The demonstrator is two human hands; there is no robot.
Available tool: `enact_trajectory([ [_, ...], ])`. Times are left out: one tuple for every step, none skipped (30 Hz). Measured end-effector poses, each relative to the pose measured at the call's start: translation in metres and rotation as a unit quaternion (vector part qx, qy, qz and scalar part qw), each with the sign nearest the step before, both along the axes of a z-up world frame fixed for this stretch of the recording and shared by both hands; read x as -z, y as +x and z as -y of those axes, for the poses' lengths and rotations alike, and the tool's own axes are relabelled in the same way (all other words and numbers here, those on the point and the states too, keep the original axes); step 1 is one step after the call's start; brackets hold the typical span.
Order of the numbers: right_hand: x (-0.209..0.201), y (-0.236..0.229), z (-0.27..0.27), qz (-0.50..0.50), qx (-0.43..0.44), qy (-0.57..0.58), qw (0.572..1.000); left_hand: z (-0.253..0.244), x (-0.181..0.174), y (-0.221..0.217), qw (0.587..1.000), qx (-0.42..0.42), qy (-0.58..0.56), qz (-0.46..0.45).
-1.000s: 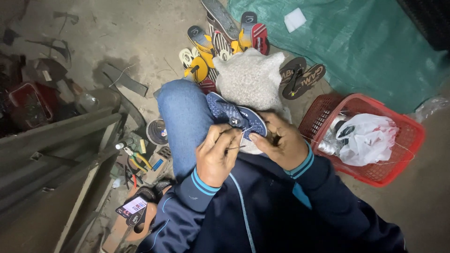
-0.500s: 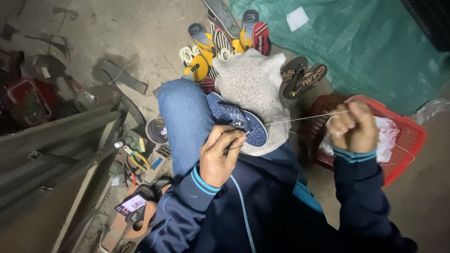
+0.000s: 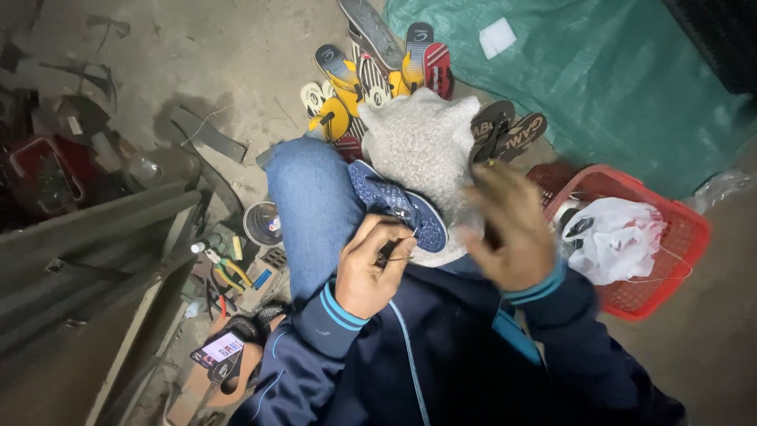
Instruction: Repairing a blue flip-flop by sewing the strap to the sole using a needle and thread.
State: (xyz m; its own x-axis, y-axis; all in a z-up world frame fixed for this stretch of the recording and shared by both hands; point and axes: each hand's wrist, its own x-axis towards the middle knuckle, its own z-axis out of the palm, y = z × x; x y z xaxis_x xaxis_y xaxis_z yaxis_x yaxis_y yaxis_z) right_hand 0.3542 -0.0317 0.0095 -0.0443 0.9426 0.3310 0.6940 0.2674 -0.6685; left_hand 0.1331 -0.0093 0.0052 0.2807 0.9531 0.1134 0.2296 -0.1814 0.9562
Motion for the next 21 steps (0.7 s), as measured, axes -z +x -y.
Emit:
enact_trajectory([
  [0.005,-0.006,-0.002,0.001,0.002,0.002,1.0,-0.001,0.0,-0.001,1.0,0.002,0.002,0.001],
  [0.009,-0.013,-0.004,-0.008,-0.037,-0.001,0.999,-0.001,0.0,-0.002,1.0,0.006,0.005,-0.01],
  [0.014,-0.02,-0.006,-0.016,-0.075,-0.004,0.997,-0.002,0.0,-0.003,1.0,0.011,0.008,-0.02],
  [0.013,-0.014,-0.007,-0.015,-0.078,-0.004,0.997,-0.002,0.0,-0.004,1.0,0.007,0.008,-0.02],
  [0.013,-0.009,-0.008,-0.065,-0.097,-0.03,0.993,-0.002,0.001,-0.005,1.0,0.005,0.0,-0.008],
  [0.013,-0.003,-0.008,-0.114,-0.115,-0.059,0.985,-0.001,0.001,-0.006,1.0,0.002,-0.01,0.005],
  [0.01,0.0,-0.006,-0.113,-0.119,-0.062,0.985,-0.002,0.0,-0.005,1.0,-0.002,-0.012,0.006],
  [0.007,0.004,-0.004,-0.229,-0.136,-0.1,0.959,-0.003,-0.002,-0.005,1.0,0.001,-0.005,0.004],
  [0.004,0.009,-0.002,-0.342,-0.15,-0.136,0.917,-0.005,-0.003,-0.003,1.0,0.003,0.001,0.002],
  [0.008,0.011,-0.001,-0.342,-0.151,-0.138,0.917,-0.003,-0.002,-0.003,1.0,0.002,0.0,0.002],
  [0.011,0.013,0.001,-0.508,-0.202,-0.124,0.828,-0.002,0.0,-0.003,1.0,0.005,-0.006,0.005],
  [0.015,0.015,0.001,-0.656,-0.244,-0.105,0.706,-0.001,0.002,-0.002,1.0,0.008,-0.012,0.007],
  [0.013,0.012,0.0,-0.656,-0.244,-0.107,0.706,-0.001,0.001,-0.001,1.0,0.007,-0.012,0.007],
  [0.01,0.01,-0.001,-0.675,-0.218,-0.102,0.698,-0.001,0.001,-0.001,1.0,0.017,-0.014,-0.013],
  [0.008,0.007,-0.003,-0.693,-0.191,-0.097,0.688,-0.001,0.001,0.0,0.999,0.027,-0.015,-0.034],
  [0.017,0.01,0.001,-0.693,-0.19,-0.098,0.688,-0.002,0.001,0.0,0.999,0.028,-0.016,-0.034],
  [0.027,0.014,0.006,-0.585,-0.128,-0.143,0.788,-0.003,0.002,-0.001,0.998,0.037,-0.022,-0.04],
  [0.036,0.017,0.01,-0.46,-0.063,-0.185,0.866,-0.004,0.002,-0.001,0.997,0.048,-0.028,-0.046],
  [0.032,0.017,0.008,-0.46,-0.061,-0.185,0.866,-0.005,-0.002,0.001,0.997,0.05,-0.029,-0.045],
  [0.029,0.018,0.006,-0.372,-0.1,-0.222,0.896,-0.006,-0.005,0.003,0.997,0.047,-0.039,-0.051],
  [0.025,0.018,0.004,-0.28,-0.139,-0.256,0.915,-0.007,-0.008,0.005,0.996,0.043,-0.048,-0.056],
])
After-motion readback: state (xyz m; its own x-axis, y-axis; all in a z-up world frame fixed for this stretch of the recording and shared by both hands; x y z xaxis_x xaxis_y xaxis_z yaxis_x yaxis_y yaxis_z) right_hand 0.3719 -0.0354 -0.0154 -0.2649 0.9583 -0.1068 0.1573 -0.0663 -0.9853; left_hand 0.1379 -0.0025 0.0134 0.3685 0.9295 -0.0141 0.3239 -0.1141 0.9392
